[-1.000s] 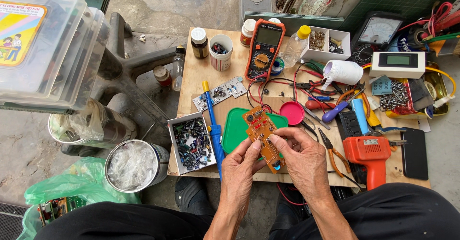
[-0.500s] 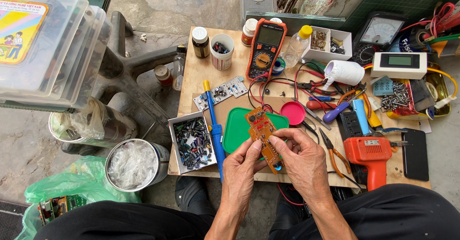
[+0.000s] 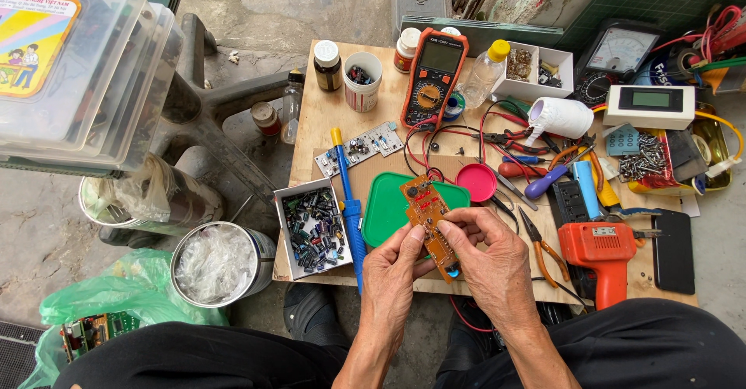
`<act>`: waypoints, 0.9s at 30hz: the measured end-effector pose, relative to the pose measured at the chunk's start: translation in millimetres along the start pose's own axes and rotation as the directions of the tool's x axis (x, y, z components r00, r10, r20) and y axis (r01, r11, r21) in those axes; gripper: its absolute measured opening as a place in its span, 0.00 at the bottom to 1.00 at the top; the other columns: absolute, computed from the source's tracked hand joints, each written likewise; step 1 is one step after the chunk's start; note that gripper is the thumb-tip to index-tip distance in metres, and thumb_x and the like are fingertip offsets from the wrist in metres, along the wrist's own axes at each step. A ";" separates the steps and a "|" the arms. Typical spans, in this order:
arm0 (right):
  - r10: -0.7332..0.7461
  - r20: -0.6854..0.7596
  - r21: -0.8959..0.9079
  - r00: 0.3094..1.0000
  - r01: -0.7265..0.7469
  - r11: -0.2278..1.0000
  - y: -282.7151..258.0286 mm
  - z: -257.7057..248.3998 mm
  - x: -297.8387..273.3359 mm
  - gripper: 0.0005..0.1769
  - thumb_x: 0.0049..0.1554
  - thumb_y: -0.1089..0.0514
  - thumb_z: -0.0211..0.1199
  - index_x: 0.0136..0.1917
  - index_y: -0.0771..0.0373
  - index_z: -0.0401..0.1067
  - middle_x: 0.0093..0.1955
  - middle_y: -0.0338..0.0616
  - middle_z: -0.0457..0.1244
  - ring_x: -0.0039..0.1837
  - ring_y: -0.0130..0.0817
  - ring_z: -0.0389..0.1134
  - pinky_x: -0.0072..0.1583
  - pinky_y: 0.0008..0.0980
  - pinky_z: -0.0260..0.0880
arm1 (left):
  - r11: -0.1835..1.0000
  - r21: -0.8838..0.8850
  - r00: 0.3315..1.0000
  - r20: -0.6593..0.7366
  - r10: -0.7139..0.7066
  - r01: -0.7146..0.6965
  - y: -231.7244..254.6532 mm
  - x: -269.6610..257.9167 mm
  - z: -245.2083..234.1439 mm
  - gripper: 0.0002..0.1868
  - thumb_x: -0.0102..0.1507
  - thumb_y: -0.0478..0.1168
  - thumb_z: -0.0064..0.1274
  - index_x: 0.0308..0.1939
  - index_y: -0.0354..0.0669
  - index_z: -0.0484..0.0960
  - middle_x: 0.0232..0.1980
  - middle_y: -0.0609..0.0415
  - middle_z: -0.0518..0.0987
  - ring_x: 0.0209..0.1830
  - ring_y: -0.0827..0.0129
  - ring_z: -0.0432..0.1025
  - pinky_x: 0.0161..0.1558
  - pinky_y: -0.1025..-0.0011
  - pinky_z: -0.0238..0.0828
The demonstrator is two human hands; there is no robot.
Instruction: The person removes a small electronic component from a circuit board using a soldering iron and a heat gun. They then use a multimeter to test the component and the board, and finally place the component back onto the board.
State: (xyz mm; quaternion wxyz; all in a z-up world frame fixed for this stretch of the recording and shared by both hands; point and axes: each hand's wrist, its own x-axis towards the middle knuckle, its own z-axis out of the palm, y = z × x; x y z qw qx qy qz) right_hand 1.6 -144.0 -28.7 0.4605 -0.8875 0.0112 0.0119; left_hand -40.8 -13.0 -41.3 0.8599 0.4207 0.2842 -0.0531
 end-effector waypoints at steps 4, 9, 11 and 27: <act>0.013 0.014 -0.032 1.000 -0.012 0.999 -1.0 -0.7 -0.8 0.04 0.62 0.55 0.73 0.50 0.55 0.85 0.46 0.30 0.75 0.45 0.23 0.72 0.54 0.24 0.75 | 0.999 -0.050 1.000 -0.009 -0.022 0.021 -0.5 0.1 -0.1 0.26 0.70 0.42 0.55 0.70 0.37 0.89 0.62 0.49 0.91 0.56 0.69 0.84 0.58 0.64 0.90; -0.020 0.024 -0.049 1.000 0.021 0.999 3.2 -0.7 -0.8 0.05 0.62 0.54 0.72 0.50 0.55 0.84 0.47 0.30 0.76 0.47 0.24 0.74 0.55 0.25 0.77 | 0.999 -0.036 1.000 -0.009 -0.004 0.004 -4.1 1.7 -2.1 0.26 0.70 0.43 0.55 0.70 0.39 0.89 0.62 0.50 0.91 0.55 0.70 0.84 0.57 0.65 0.90; -0.039 0.021 -0.051 0.999 0.040 0.998 6.5 0.2 -0.2 0.05 0.62 0.55 0.73 0.50 0.55 0.83 0.46 0.31 0.75 0.46 0.24 0.73 0.56 0.26 0.76 | 1.000 -0.002 1.000 -0.015 -0.007 0.007 -5.1 1.6 -2.9 0.26 0.70 0.45 0.56 0.70 0.41 0.90 0.60 0.52 0.92 0.54 0.71 0.84 0.57 0.64 0.90; -0.223 0.028 -0.113 0.974 0.225 0.968 9.1 2.9 -5.3 0.02 0.63 0.58 0.70 0.49 0.56 0.81 0.49 0.34 0.73 0.48 0.27 0.74 0.56 0.27 0.77 | 0.999 -0.006 0.999 -0.042 -0.033 0.033 3.0 -4.2 2.0 0.25 0.68 0.44 0.58 0.68 0.42 0.91 0.63 0.53 0.92 0.57 0.72 0.83 0.59 0.65 0.89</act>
